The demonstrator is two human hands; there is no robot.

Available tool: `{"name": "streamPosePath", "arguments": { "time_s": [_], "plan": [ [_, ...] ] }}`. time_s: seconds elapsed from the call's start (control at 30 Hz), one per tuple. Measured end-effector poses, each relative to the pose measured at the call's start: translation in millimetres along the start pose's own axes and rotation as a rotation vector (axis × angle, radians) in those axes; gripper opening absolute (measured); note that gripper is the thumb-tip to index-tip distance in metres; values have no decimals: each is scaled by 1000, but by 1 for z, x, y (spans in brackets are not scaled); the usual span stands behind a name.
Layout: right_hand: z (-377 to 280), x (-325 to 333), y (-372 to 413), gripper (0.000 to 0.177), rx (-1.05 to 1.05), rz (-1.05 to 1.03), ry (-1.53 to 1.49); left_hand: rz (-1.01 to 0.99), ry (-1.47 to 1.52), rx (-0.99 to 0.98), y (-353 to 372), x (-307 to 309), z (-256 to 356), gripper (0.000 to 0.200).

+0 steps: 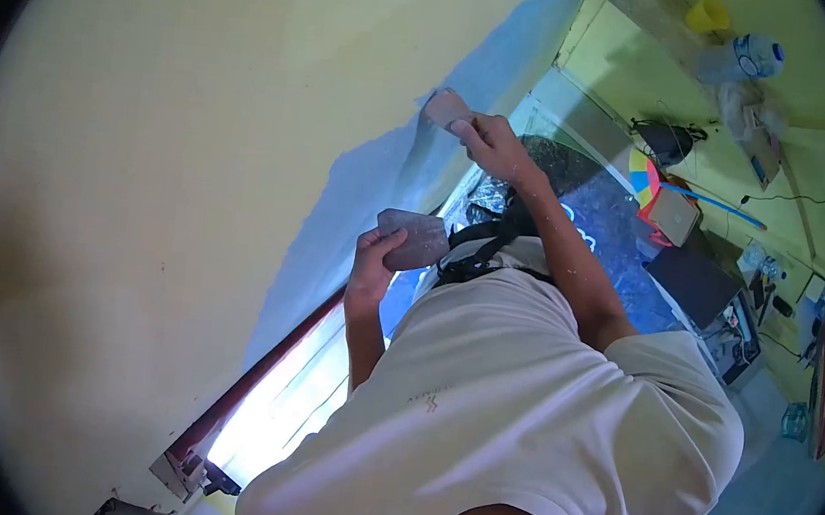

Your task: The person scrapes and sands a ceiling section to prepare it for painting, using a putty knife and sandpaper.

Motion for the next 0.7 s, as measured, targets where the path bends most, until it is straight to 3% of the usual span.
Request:
{"name": "streamPosePath", "arguments": {
  "time_s": [0.7],
  "plan": [
    [-10,1,0,48,1,26,-67,-22,27,-43,4,-20,8,23]
  ]
}}
Point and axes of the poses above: each hand's wrist, its own y-axis away from the middle knuckle, its own x-axis out of the back of the hand, z = x × y, the point moved 9 cm from there along -y, towards the middle knuckle, and after that the axes turned 13 degrees about x, right-handed, at the moved point
